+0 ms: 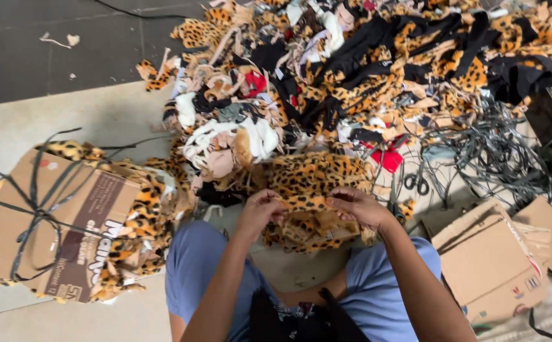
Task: Sorting and trimming leopard-print fabric scraps and stacking them on cardboard
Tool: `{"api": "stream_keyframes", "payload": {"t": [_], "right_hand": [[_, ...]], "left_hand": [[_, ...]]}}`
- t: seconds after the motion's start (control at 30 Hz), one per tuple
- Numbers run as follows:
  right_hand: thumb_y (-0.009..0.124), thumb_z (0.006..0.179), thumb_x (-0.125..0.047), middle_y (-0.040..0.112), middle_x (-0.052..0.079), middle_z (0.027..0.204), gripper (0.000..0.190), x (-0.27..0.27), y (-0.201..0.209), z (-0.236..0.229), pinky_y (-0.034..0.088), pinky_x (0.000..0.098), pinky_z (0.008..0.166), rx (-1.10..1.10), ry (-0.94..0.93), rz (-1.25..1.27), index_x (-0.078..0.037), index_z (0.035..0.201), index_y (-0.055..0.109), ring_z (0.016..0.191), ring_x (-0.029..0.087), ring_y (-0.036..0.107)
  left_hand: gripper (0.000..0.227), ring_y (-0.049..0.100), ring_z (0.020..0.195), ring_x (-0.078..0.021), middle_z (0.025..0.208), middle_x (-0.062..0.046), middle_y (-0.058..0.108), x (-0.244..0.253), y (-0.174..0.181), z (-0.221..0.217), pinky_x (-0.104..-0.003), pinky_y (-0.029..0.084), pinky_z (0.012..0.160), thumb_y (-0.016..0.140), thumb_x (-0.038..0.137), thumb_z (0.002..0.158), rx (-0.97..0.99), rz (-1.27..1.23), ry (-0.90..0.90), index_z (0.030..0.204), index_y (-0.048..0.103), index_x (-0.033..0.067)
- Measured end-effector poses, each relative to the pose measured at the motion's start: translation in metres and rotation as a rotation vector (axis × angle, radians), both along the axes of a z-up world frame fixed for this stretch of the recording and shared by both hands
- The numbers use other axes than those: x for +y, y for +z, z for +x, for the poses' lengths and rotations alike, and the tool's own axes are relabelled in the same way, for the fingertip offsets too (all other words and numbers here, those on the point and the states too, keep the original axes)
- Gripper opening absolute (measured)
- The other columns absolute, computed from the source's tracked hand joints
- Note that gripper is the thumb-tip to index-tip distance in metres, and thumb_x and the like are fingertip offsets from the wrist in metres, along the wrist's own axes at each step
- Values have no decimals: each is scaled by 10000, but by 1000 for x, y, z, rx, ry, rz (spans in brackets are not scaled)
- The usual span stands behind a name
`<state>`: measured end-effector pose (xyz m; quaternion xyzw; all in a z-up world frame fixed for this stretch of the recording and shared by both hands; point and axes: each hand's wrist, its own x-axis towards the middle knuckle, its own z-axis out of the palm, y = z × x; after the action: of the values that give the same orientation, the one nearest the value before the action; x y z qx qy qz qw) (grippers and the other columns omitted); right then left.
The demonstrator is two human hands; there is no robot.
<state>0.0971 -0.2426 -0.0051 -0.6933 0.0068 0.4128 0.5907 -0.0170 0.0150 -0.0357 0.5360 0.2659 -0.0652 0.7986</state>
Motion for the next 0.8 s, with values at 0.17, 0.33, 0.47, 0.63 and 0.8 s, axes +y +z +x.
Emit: {"api": "stream_keyframes", "payload": {"t": [0.17,0.33,0.47,0.63,0.8], "right_hand": [[738,946,-118,674,159,897,279,-48,-48,-12,586,305,668,-112,85,-124,44,1170,698,806,212,682],[731,950,-98,742,235,1039,278,-51,-62,-28,611,381,768,-234,-24,-189,-1,1211,721,906,283,709],[771,925,-168,773,191,1026,233,-52,-86,-32,616,440,803,-393,-63,-333,-107,1149,781,957,333,746],[812,905,-252,792,131,975,214,-46,-82,-40,609,418,811,-520,-107,-435,-188,1109,809,950,317,753],[791,906,-157,794,151,938,144,-42,-77,-49,636,427,755,-605,-182,-420,-126,1047,803,874,321,767]], "left_hand": [[253,764,756,-261,925,-220,694,-43,-56,-23,-344,658,676,726,48,832,105,121,-65,1075,734,-20],[288,765,735,-239,875,-203,717,-53,-44,-36,-318,657,673,684,90,901,161,322,-114,1154,733,-39],[228,754,872,-304,969,-226,707,-54,-62,-38,-396,633,697,697,129,923,131,511,-134,1116,704,7],[144,742,896,-336,964,-236,709,-52,-62,-37,-417,608,705,681,98,946,100,636,-137,1057,639,16],[83,735,831,-297,914,-195,715,-48,-76,-40,-401,594,647,667,125,933,118,702,-139,991,638,74]]}}
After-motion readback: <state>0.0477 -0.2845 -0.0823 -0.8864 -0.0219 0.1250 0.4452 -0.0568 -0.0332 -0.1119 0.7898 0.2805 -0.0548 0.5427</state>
